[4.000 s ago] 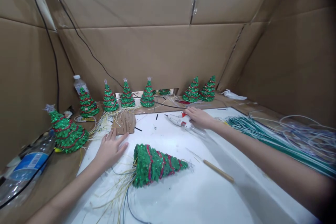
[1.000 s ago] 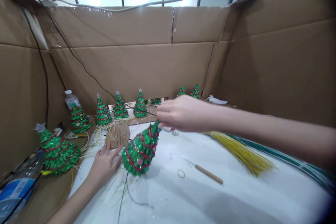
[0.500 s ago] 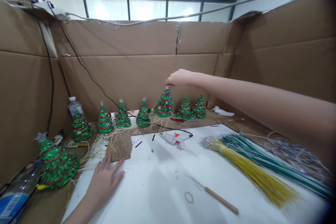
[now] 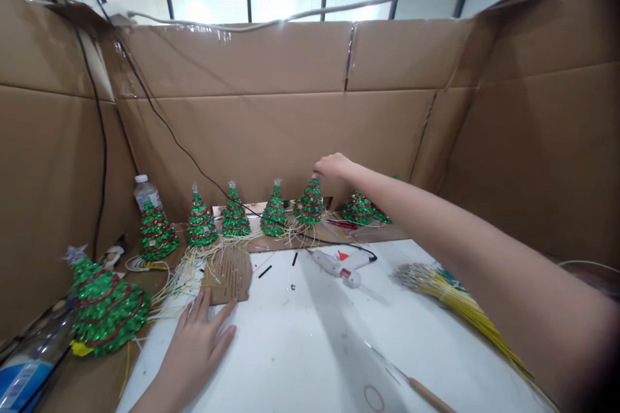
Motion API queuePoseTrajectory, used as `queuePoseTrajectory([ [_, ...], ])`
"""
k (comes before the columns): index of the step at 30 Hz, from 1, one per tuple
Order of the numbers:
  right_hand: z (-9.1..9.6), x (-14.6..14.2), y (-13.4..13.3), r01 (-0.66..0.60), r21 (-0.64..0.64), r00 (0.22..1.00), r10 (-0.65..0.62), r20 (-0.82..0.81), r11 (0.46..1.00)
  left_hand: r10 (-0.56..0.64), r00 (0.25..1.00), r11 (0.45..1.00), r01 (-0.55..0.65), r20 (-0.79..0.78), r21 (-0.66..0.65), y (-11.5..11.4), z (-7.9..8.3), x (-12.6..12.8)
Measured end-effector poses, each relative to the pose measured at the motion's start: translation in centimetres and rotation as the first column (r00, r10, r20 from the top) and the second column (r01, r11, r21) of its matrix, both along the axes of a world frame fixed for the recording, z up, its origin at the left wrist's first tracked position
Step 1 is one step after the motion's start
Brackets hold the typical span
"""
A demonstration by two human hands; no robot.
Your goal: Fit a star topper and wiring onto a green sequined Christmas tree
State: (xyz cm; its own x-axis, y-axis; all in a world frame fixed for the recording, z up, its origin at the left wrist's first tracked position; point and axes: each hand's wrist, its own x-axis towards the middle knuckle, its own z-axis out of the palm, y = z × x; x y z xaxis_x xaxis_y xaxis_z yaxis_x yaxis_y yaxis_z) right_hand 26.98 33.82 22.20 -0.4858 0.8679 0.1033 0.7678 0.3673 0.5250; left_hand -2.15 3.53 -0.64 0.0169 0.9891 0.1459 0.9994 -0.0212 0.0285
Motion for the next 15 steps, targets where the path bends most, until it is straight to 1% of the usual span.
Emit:
queuePoseTrajectory([
  [3,-1.2,-0.5,0.6,0.007,-0.008,1.0,-0.007,-0.014,1.0,0.006,1.0,1.0,-0.006,-0.006,-0.012,0.0,0.0,0.0],
  [5,-1.6,-0.7,0.8,0.009,-0.016,1.0,-0.009,-0.022,1.0,0.006,1.0,1.0,-0.006,-0.007,-0.008,0.0,-0.1,0.0],
  [7,-1.3,-0.7,0.8,0.003,-0.023,1.0,-0.004,-0.03,1.0,0.006,1.0,1.0,-0.006,-0.009,0.001,0.0,-0.2,-0.1],
  [8,-0.9,-0.7,0.8,-0.001,-0.026,0.999,0.0,-0.034,1.0,0.008,1.0,1.0,-0.008,-0.013,0.007,0.1,-0.3,-0.1],
  [9,-0.3,-0.6,0.7,-0.006,-0.027,0.999,0.005,-0.039,1.0,0.01,1.0,1.0,-0.009,-0.017,0.01,0.1,-0.4,-0.1],
  [11,1.6,-0.3,0.3,-0.017,-0.022,0.999,0.016,-0.048,1.0,0.011,1.0,1.0,-0.01,-0.025,0.008,0.2,-0.4,0.0],
  [15,7.1,0.1,-1.6,-0.075,0.017,0.994,0.076,-0.073,0.997,0.017,1.0,1.0,-0.017,-0.02,-0.005,0.1,-0.1,0.1],
])
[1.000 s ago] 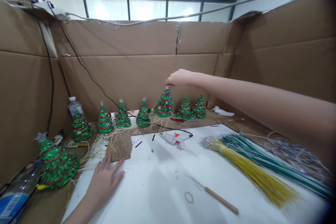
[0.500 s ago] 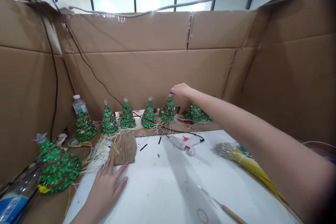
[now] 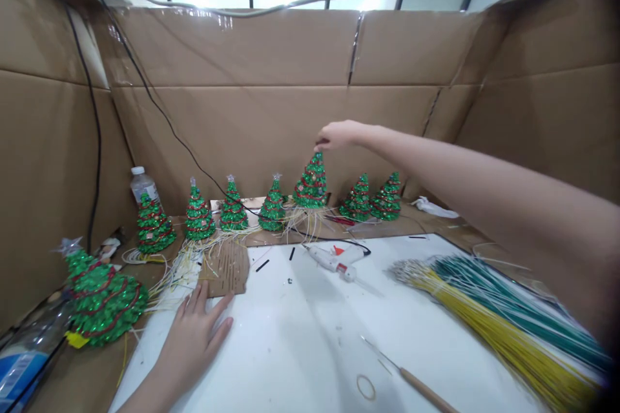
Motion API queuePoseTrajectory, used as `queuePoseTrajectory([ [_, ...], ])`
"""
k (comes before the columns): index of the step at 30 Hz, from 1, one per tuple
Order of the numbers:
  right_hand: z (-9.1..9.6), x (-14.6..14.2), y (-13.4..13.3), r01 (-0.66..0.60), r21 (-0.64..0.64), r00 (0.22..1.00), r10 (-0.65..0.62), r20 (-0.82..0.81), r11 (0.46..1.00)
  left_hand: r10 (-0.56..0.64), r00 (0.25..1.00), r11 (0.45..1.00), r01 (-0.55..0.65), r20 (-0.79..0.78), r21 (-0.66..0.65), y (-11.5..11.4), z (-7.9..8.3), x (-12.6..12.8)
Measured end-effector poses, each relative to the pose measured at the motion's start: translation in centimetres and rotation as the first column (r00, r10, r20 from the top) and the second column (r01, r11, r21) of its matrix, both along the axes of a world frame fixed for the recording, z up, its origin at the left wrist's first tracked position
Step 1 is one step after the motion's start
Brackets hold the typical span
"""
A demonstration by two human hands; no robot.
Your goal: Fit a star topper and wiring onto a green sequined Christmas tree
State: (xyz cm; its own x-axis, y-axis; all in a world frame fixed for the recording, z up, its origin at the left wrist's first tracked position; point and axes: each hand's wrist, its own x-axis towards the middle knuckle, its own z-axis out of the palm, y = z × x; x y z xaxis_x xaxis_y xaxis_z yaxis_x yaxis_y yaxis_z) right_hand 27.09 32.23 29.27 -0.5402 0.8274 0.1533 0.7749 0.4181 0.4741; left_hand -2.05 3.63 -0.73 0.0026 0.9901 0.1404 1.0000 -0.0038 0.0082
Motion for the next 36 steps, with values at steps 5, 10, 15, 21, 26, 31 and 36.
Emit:
queuePoseTrajectory([
  [5,6.3,-0.2,-3.7,-0.112,0.024,0.994,0.112,-0.01,0.993,-0.014,0.999,0.999,0.013,0.033,0.036,-0.2,0.2,0.0],
  [10,9.6,-1.2,-8.2,-0.238,-0.063,0.969,0.232,-0.09,0.969,-0.11,0.99,0.964,0.085,0.087,0.252,-0.4,0.8,-0.6],
  [15,10.4,-2.2,-12.1,-0.327,-0.122,0.943,0.317,-0.097,0.937,-0.367,0.842,0.79,0.058,0.395,0.61,-1.2,7.1,-0.7],
  [21,10.5,-2.3,-13.0,-0.415,-0.142,0.91,0.408,-0.073,0.899,-0.439,0.357,0.878,-0.021,0.824,0.477,3.9,18.4,2.3],
  [26,10.3,-0.8,-11.9,-0.414,-0.141,0.908,0.396,-0.138,0.899,-0.262,0.231,0.94,0.279,0.937,0.195,9.1,18.3,6.6],
  [31,9.2,0.8,-10.0,-0.379,-0.048,0.918,0.369,-0.147,0.924,-0.126,0.189,0.909,0.414,0.974,0.037,11.2,14.7,11.1],
  [36,6.7,1.9,-7.1,-0.26,0.048,0.955,0.264,-0.135,0.965,0.042,0.248,0.922,0.363,0.968,-0.133,14.6,13.2,14.1],
])
